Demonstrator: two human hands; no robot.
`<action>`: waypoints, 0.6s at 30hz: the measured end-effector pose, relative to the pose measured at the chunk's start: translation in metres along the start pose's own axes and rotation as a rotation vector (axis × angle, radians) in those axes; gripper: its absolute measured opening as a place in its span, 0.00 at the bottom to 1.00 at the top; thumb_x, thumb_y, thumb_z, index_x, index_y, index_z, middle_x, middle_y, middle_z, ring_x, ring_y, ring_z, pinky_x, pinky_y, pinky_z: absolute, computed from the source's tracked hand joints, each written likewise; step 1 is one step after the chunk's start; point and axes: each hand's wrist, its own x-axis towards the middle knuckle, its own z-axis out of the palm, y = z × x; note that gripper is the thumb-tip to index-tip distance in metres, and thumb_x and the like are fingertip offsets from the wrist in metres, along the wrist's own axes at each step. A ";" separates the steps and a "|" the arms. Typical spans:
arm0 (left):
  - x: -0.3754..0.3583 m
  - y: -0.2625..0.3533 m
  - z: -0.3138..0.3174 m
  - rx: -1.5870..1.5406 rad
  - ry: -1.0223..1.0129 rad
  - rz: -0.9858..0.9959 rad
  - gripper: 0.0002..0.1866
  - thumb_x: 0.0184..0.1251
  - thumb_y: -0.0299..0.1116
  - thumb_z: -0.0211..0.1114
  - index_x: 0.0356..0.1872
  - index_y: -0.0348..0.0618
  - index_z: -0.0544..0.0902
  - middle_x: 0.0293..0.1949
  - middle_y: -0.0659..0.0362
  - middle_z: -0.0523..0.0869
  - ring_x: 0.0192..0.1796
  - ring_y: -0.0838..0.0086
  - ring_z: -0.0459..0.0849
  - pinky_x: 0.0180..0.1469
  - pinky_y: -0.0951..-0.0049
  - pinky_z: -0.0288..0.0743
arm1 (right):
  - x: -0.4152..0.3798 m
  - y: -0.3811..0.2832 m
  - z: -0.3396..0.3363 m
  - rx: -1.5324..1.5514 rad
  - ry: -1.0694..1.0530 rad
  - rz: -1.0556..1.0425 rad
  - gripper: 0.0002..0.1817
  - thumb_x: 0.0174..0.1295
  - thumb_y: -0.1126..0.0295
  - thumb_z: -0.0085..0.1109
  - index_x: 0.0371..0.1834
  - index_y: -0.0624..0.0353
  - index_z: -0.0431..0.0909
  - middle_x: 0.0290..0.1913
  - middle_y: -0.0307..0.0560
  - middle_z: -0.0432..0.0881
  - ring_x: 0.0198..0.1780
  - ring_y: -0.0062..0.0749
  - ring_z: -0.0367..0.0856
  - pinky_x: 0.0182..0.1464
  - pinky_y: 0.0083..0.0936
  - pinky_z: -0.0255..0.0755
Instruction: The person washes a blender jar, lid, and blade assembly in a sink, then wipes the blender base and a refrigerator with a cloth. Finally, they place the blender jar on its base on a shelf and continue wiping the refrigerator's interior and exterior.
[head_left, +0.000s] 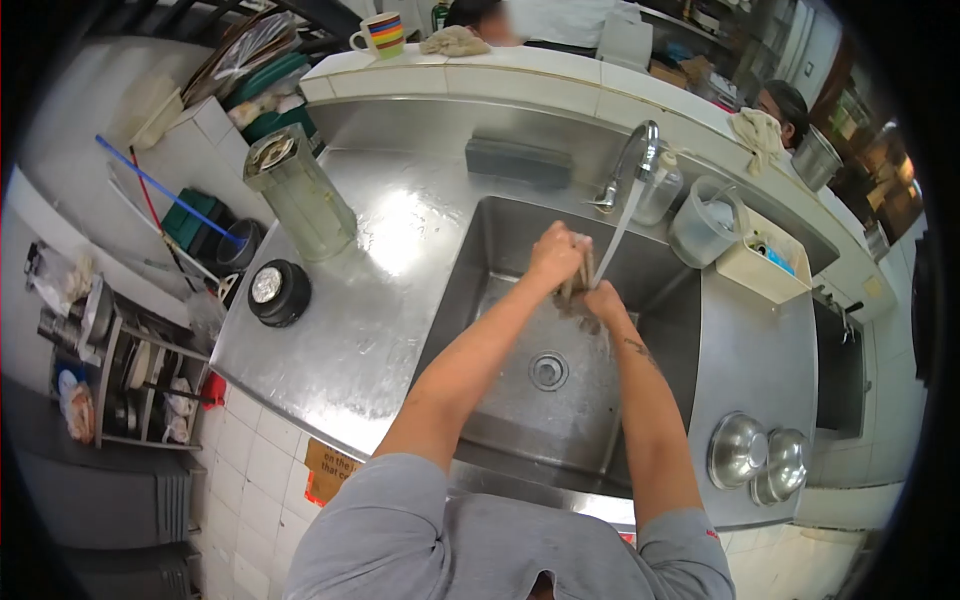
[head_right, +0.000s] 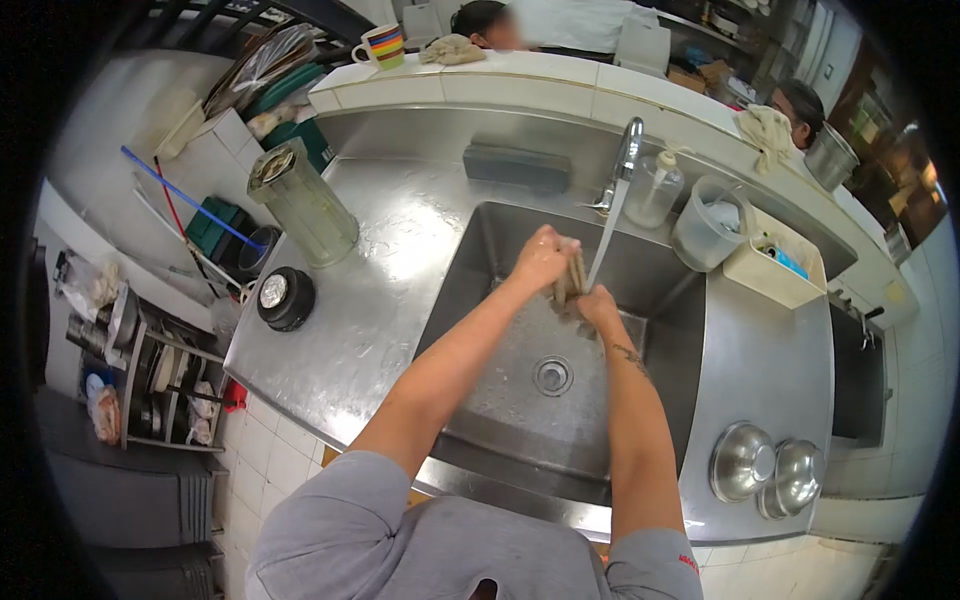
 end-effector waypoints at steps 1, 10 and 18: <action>0.003 -0.013 -0.002 0.017 -0.021 0.006 0.19 0.60 0.46 0.55 0.41 0.41 0.82 0.50 0.49 0.75 0.55 0.53 0.71 0.57 0.53 0.64 | 0.006 0.000 -0.003 0.063 0.027 0.024 0.23 0.40 0.69 0.64 0.42 0.71 0.77 0.40 0.56 0.81 0.47 0.42 0.79 0.49 0.31 0.69; -0.044 -0.065 0.047 -0.259 -0.038 0.063 0.24 0.42 0.31 0.65 0.46 0.40 0.75 0.41 0.45 0.79 0.46 0.51 0.77 0.51 0.62 0.71 | -0.015 -0.024 0.009 0.918 -0.141 -0.326 0.14 0.50 0.69 0.56 0.39 0.63 0.73 0.37 0.46 0.77 0.40 0.33 0.76 0.42 0.27 0.68; -0.062 -0.031 0.063 -0.476 0.066 0.079 0.24 0.41 0.28 0.65 0.46 0.38 0.74 0.38 0.50 0.78 0.45 0.61 0.77 0.46 0.62 0.70 | -0.060 -0.024 0.031 1.687 -0.101 -0.034 0.23 0.56 0.46 0.57 0.38 0.57 0.74 0.38 0.43 0.77 0.42 0.34 0.76 0.47 0.34 0.71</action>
